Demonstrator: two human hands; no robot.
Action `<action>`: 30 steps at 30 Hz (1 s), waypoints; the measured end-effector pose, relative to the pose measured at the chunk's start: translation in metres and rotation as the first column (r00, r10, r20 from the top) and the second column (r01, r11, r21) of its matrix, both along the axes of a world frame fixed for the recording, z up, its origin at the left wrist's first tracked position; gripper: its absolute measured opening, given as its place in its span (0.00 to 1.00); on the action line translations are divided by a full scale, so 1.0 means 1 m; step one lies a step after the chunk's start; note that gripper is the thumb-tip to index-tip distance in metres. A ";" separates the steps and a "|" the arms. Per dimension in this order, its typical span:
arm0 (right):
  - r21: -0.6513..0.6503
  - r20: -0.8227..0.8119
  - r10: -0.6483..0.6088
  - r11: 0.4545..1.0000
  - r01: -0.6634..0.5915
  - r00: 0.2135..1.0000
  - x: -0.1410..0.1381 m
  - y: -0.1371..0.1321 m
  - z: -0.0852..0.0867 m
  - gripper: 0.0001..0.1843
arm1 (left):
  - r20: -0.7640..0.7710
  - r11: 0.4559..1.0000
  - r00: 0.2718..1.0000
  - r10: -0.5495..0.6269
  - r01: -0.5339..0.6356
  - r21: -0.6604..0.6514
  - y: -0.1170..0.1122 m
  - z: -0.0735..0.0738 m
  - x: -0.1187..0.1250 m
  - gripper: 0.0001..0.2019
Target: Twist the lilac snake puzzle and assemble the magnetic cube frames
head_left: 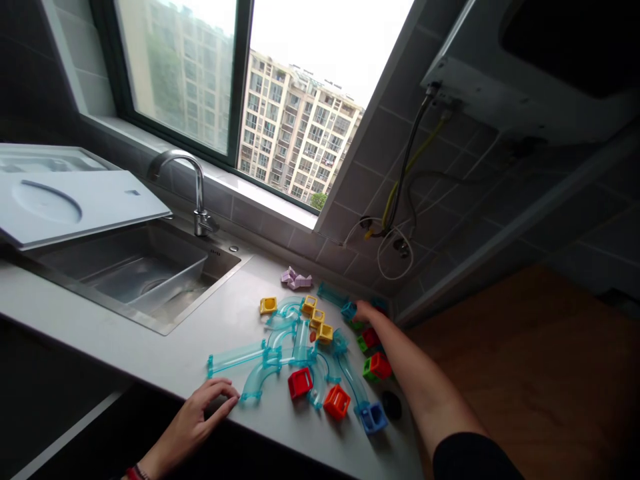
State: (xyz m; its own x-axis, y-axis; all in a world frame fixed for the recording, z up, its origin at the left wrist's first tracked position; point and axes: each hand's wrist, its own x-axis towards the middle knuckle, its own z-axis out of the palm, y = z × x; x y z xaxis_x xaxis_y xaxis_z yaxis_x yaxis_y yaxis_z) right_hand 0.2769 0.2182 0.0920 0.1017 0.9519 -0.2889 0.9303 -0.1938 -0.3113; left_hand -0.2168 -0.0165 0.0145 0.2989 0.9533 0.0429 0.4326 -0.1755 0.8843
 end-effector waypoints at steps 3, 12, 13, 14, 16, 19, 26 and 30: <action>-0.063 0.033 0.009 0.998 -0.007 0.999 0.012 0.003 -0.001 0.17 | -0.013 1.000 1.000 -0.006 0.006 -0.009 0.000 -0.001 -0.001 0.16; -0.051 0.022 0.048 0.998 -0.047 0.999 0.051 -0.002 0.021 0.19 | -0.006 1.000 1.000 0.029 -0.029 -0.012 -0.001 -0.002 0.003 0.17; -0.053 0.013 0.044 0.998 -0.044 0.999 0.052 -0.004 0.021 0.18 | -0.007 0.999 0.999 0.031 -0.031 -0.011 -0.001 -0.002 0.003 0.17; -0.055 0.002 0.038 0.998 -0.038 0.999 0.054 -0.007 0.021 0.18 | -0.010 0.999 1.000 0.029 -0.029 -0.012 -0.001 -0.001 0.003 0.17; -0.062 -0.027 0.017 0.998 -0.018 1.000 0.054 -0.011 0.019 0.18 | -0.018 0.999 1.000 0.021 -0.021 -0.023 0.000 -0.001 0.003 0.17; -0.082 -0.086 -0.033 0.996 0.026 0.996 0.052 -0.016 0.016 0.18 | -0.023 0.999 1.000 -0.002 0.001 -0.048 0.001 -0.001 0.001 0.16; -0.151 -0.254 -0.244 0.966 0.211 0.936 0.047 -0.020 0.027 0.20 | 0.039 0.995 0.999 0.017 -0.013 -0.094 0.001 0.011 -0.002 0.19; -0.158 -0.328 -0.330 0.943 0.293 0.885 0.044 -0.021 0.034 0.20 | 0.053 0.995 0.998 0.044 -0.039 -0.096 -0.001 0.014 0.002 0.20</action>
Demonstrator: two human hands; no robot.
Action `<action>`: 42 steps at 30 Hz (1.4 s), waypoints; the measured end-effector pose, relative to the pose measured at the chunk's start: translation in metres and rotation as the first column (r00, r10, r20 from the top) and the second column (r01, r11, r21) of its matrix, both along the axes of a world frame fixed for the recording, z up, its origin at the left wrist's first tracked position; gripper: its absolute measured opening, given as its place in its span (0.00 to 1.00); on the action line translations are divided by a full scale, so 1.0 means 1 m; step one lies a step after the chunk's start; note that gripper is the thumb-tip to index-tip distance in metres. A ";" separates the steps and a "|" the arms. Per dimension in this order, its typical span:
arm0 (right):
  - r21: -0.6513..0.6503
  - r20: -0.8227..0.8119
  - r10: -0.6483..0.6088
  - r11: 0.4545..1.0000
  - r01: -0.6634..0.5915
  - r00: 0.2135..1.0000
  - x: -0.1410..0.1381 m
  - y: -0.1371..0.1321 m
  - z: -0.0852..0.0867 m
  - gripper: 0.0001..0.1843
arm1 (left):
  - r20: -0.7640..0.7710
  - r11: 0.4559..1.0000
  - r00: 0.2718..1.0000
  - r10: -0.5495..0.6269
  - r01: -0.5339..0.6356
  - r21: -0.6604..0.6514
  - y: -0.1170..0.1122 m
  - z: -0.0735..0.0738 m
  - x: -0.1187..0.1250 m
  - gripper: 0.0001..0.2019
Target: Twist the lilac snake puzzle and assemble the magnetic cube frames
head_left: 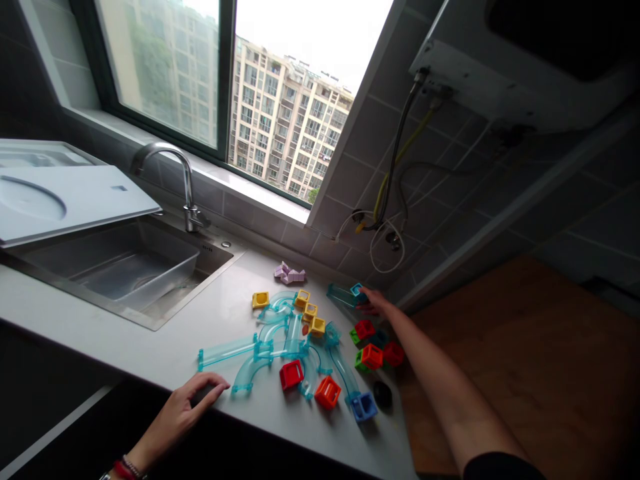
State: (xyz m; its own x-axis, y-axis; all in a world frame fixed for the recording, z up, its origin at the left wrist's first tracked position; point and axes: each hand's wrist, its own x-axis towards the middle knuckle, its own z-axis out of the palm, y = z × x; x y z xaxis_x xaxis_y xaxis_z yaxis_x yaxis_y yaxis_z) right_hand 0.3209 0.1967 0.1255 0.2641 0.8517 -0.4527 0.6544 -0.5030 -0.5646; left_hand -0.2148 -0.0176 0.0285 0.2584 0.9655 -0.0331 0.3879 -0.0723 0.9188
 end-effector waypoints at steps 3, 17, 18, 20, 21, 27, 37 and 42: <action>-0.001 0.010 -0.041 0.999 0.041 0.999 -0.007 -0.002 0.000 0.19 | -0.008 1.000 1.000 0.021 -0.020 0.023 -0.001 -0.005 0.003 0.20; 0.411 0.424 0.155 0.845 -0.342 0.892 -0.055 -0.034 0.062 0.18 | -0.022 0.989 0.992 0.126 -0.124 0.080 -0.011 0.000 0.008 0.20; 0.430 0.437 0.218 0.802 -0.415 0.873 -0.063 -0.044 0.066 0.20 | -0.024 0.988 0.992 0.124 -0.122 0.096 -0.014 0.002 0.011 0.19; 0.448 0.451 0.352 0.705 -0.549 0.820 -0.081 -0.066 0.075 0.21 | -0.034 0.990 0.997 0.066 -0.062 0.126 -0.021 0.009 0.019 0.16; 0.446 0.449 0.421 0.658 -0.606 0.788 -0.089 -0.078 0.079 0.22 | -0.039 0.991 0.999 0.016 -0.011 0.132 -0.025 0.014 0.025 0.15; 0.564 0.317 0.510 0.576 -0.592 0.799 -0.124 -0.154 0.089 0.20 | -0.061 0.962 0.964 -0.260 0.264 0.067 -0.040 0.046 0.069 0.12; 0.578 -0.463 -0.095 0.721 0.382 0.881 -0.121 -0.365 -0.063 0.21 | -0.464 0.664 0.728 -0.505 0.671 0.331 -0.058 0.049 0.108 0.04; 0.555 -0.407 -0.215 0.714 0.427 0.888 -0.098 -0.396 -0.056 0.19 | -0.692 0.163 0.541 -0.479 0.829 0.535 -0.018 0.078 0.125 0.09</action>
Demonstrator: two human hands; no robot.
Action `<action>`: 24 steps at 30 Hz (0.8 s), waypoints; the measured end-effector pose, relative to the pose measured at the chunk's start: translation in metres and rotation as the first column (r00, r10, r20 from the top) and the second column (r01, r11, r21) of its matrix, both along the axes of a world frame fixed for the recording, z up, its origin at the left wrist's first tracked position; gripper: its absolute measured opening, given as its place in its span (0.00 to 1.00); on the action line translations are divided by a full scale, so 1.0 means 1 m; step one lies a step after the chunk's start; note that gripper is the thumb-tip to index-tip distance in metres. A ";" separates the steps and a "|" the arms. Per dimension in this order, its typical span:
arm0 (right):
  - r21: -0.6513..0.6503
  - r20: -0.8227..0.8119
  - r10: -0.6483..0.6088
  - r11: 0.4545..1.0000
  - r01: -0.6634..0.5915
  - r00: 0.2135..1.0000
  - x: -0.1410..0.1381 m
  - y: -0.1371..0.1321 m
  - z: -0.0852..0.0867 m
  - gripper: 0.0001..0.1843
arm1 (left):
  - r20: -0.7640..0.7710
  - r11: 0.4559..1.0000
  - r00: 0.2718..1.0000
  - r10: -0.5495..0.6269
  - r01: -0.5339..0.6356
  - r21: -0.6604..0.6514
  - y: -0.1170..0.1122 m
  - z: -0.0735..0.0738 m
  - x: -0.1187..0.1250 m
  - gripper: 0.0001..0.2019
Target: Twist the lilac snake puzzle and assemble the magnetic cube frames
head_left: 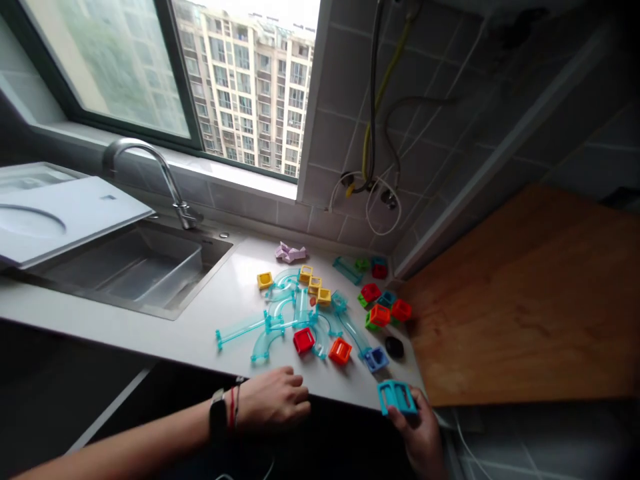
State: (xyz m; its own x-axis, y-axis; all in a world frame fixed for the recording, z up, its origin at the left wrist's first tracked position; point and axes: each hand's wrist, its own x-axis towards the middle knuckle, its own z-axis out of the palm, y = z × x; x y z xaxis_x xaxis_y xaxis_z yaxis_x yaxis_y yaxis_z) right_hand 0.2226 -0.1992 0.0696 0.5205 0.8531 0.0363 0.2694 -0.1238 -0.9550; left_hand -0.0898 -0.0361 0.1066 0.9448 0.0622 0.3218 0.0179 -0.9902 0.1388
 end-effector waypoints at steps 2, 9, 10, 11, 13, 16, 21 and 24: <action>0.017 -0.018 0.009 1.000 -0.009 1.000 0.007 0.007 0.006 0.18 | 0.020 0.983 0.991 -0.133 0.129 0.128 0.021 0.015 0.011 0.08; 0.090 -0.007 0.008 0.996 -0.007 1.000 0.026 0.031 -0.023 0.20 | -0.058 0.904 0.958 -0.282 0.286 0.319 0.080 0.039 0.044 0.04; 0.093 -0.004 0.004 0.996 -0.004 1.000 0.029 0.031 -0.031 0.19 | -0.077 0.895 0.954 -0.289 0.298 0.331 0.088 0.039 0.047 0.04; 0.094 -0.006 0.004 0.996 -0.003 1.000 0.031 0.030 -0.039 0.19 | -0.095 0.888 0.951 -0.294 0.309 0.342 0.096 0.039 0.050 0.06; 0.085 -0.003 0.033 0.996 -0.032 0.999 0.035 0.028 -0.052 0.19 | -0.131 0.873 0.943 -0.304 0.331 0.357 0.113 0.038 0.057 0.10; 0.063 0.017 0.118 0.991 -0.119 0.993 0.039 0.026 -0.063 0.17 | -0.187 0.854 0.930 -0.317 0.365 0.372 0.144 0.039 0.074 0.15; 0.076 0.000 0.166 0.983 -0.165 0.986 0.043 0.028 -0.062 0.16 | -0.278 0.849 0.923 -0.266 0.361 0.387 0.205 0.047 0.132 0.19; 0.079 -0.053 0.214 0.975 -0.209 0.975 0.046 0.030 -0.058 0.18 | -0.294 0.878 0.943 -0.153 0.267 0.398 0.240 0.051 0.184 0.22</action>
